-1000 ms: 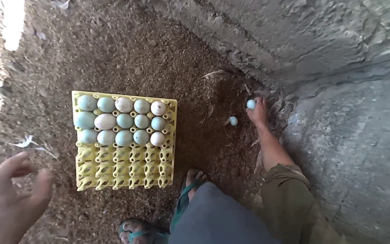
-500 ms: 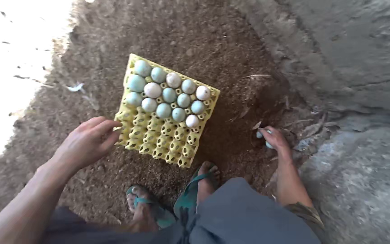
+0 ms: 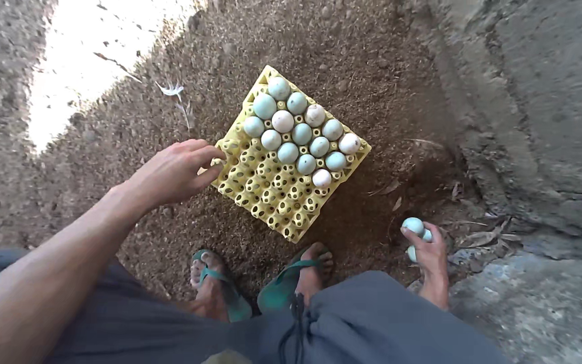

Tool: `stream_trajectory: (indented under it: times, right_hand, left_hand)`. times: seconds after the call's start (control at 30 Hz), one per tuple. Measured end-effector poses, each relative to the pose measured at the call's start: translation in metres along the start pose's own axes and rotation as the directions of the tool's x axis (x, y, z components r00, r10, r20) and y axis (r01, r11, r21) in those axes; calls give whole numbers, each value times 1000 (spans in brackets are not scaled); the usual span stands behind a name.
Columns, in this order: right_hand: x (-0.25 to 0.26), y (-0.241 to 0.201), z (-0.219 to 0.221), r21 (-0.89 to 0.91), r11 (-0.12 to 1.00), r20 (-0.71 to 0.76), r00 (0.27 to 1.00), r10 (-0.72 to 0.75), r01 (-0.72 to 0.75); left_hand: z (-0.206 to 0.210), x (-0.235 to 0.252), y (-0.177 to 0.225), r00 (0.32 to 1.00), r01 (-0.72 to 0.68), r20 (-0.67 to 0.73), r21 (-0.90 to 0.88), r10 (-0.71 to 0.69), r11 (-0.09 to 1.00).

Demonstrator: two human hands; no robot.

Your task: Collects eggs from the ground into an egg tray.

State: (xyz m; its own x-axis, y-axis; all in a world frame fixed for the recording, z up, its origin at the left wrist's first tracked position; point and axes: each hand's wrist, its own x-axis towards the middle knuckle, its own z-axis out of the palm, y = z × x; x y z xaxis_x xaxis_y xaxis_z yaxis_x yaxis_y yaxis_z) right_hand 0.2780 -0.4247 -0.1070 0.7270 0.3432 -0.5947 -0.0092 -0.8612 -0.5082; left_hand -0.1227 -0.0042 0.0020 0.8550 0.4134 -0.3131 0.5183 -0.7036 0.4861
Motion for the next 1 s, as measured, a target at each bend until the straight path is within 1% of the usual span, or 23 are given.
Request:
stream_trajectory:
  times: [0.07, 0.1, 0.17, 0.2, 0.27, 0.33, 0.37, 0.4, 0.5, 0.57, 0.63, 0.7, 0.77, 0.8, 0.83, 0.9, 0.93, 0.97, 1.0]
  right_hand:
    - [-26, -42, 15, 84, 983, 62, 984, -169, 163]
    - [-36, -64, 28, 111, 962, 105, 960, -261, 250]
    - [-49, -104, 64, 130, 898, 158, 885, -437, 420]
    - [-54, -117, 84, 111, 866, 168, 849, -500, 488]
    - [-60, -129, 122, 17, 784, 150, 774, -615, 620]
    - [-59, -129, 150, -114, 656, 94, 666, -740, 746]
    - [-59, -128, 158, -170, 599, 72, 616, -784, 782]
    - [-61, -127, 162, -213, 561, 64, 584, -809, 800]
    - [-60, -132, 158, -301, 504, 75, 547, -834, 810]
    - [-59, -139, 152, -313, 465, 77, 510, -857, 828]
    - [-61, -153, 151, -277, 410, 104, 452, -886, 869]
    - [-66, -172, 154, -238, 355, 209, 405, -890, 904]
    - [-72, -192, 163, -268, 293, 353, 377, -856, 918]
    - [-73, -200, 169, -306, 260, 406, 372, -835, 916]
    - [-75, -209, 174, -355, 242, 453, 392, -801, 903]
    - [-81, -224, 180, -436, 255, 534, 476, -699, 863]
    - [-84, -230, 182, -443, 273, 548, 499, -672, 854]
    - [-85, -235, 184, -420, 276, 534, 481, -695, 864]
    - [-85, -239, 189, -371, 253, 485, 419, -768, 893]
  left_hand:
    - [2, 1, -1, 1000, -4, 18, 0, 4, 1000]
    - [3, 3, 0, 1000, -8, 29, -5, 8, 1000]
    - [2, 8, 4, 999, -24, 33, -11, 24, 1000]
    - [2, 9, 6, 999, -30, 36, -15, 31, 999]
    - [1, 9, 10, 999, -37, 33, -16, 37, 999]
    - [-2, 6, 11, 999, -32, 4, -12, 32, 999]
    - [-4, 3, 11, 1000, -23, -13, -9, 23, 1000]
    - [-5, -1, 10, 1000, -11, -23, -10, 10, 1000]
    - [-3, -10, 5, 998, 5, -59, -31, -6, 1000]
    - [1, -15, 3, 997, 8, -83, -38, -11, 999]
    - [2, -19, 2, 996, 26, -83, -50, -30, 998]
    - [2, -21, 0, 996, 30, -84, -54, -35, 998]
    - [2, -22, -1, 995, 29, -95, -52, -34, 998]
    - [1, -21, -1, 995, 28, -100, -50, -33, 998]
    - [-1, -21, -1, 994, 30, -103, -42, -34, 999]
    - [-6, -22, -1, 993, 42, -108, -40, -46, 998]
    - [-6, -23, -1, 992, 46, -115, -48, -51, 998]
    - [-6, -24, -2, 990, 47, -127, -53, -54, 997]
    - [-5, -24, -4, 989, 50, -136, -53, -57, 997]
